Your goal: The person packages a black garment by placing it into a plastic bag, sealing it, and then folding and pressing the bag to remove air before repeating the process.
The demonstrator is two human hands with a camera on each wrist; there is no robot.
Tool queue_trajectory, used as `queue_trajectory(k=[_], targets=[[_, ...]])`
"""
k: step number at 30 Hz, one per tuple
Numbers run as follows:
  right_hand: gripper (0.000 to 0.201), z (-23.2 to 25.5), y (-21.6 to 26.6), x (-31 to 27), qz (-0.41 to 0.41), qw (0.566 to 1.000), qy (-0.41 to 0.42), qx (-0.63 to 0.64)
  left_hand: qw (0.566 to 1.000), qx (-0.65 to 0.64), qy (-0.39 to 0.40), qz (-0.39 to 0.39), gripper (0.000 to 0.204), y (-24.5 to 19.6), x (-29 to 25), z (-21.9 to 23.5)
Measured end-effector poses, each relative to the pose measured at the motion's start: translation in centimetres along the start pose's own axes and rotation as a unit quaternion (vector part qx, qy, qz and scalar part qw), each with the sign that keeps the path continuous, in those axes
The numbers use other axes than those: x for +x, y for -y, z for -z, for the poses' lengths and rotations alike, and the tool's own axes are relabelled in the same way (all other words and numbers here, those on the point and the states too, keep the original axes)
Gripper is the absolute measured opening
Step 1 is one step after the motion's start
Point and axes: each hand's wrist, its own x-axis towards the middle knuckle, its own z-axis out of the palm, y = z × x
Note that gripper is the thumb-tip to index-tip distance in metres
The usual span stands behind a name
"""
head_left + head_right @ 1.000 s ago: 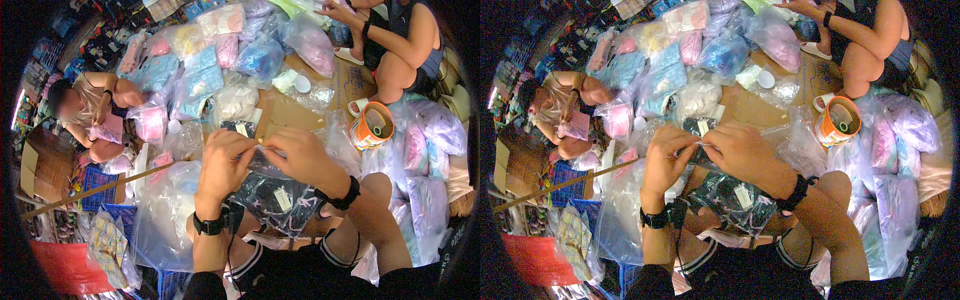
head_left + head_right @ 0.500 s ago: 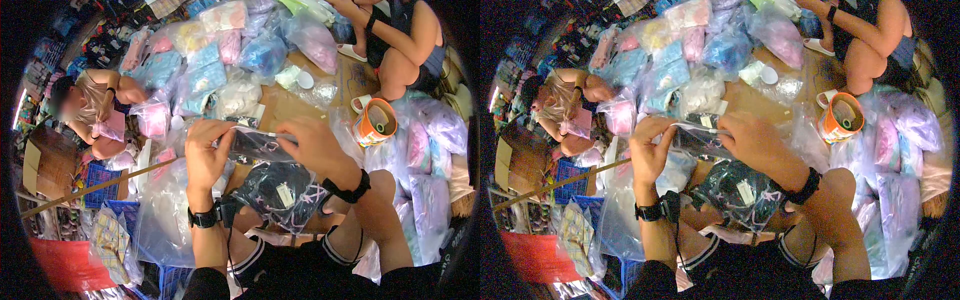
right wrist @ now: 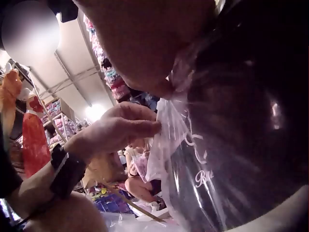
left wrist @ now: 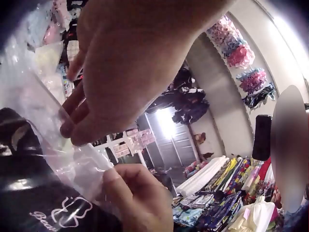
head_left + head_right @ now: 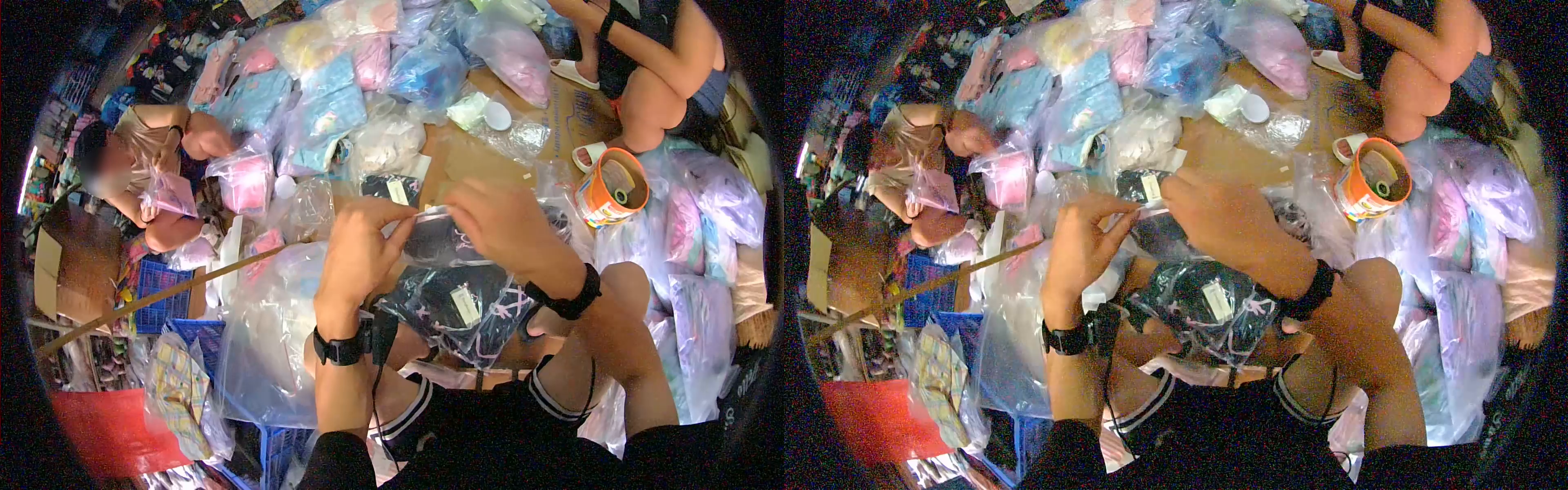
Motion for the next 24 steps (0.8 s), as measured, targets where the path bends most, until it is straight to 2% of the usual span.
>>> queue_trajectory(k=[4,10,13,15,24], targets=[[0.011,0.9,-0.1,-0.2,-0.022,0.999,-0.013,0.041,0.998,0.021,-0.035,-0.05,0.011,-0.7,0.1,0.4],[0.011,0.8,-0.1,-0.2,0.032,0.998,-0.042,0.037,0.993,0.018,-0.069,-0.099,0.009,-1.5,0.7,0.6],[0.013,0.6,0.9,0.0,-0.018,0.995,-0.054,0.087,0.989,0.03,-0.07,-0.126,0.008,-1.8,0.7,0.5],[0.014,0.0,1.0,0.2,0.002,0.996,-0.052,0.069,0.985,0.028,-0.077,-0.149,0.009,-1.9,0.9,-0.1],[0.013,1.4,0.5,0.5,-0.008,0.996,-0.052,0.072,0.99,0.004,-0.089,-0.114,0.007,-2.5,0.9,0.2]])
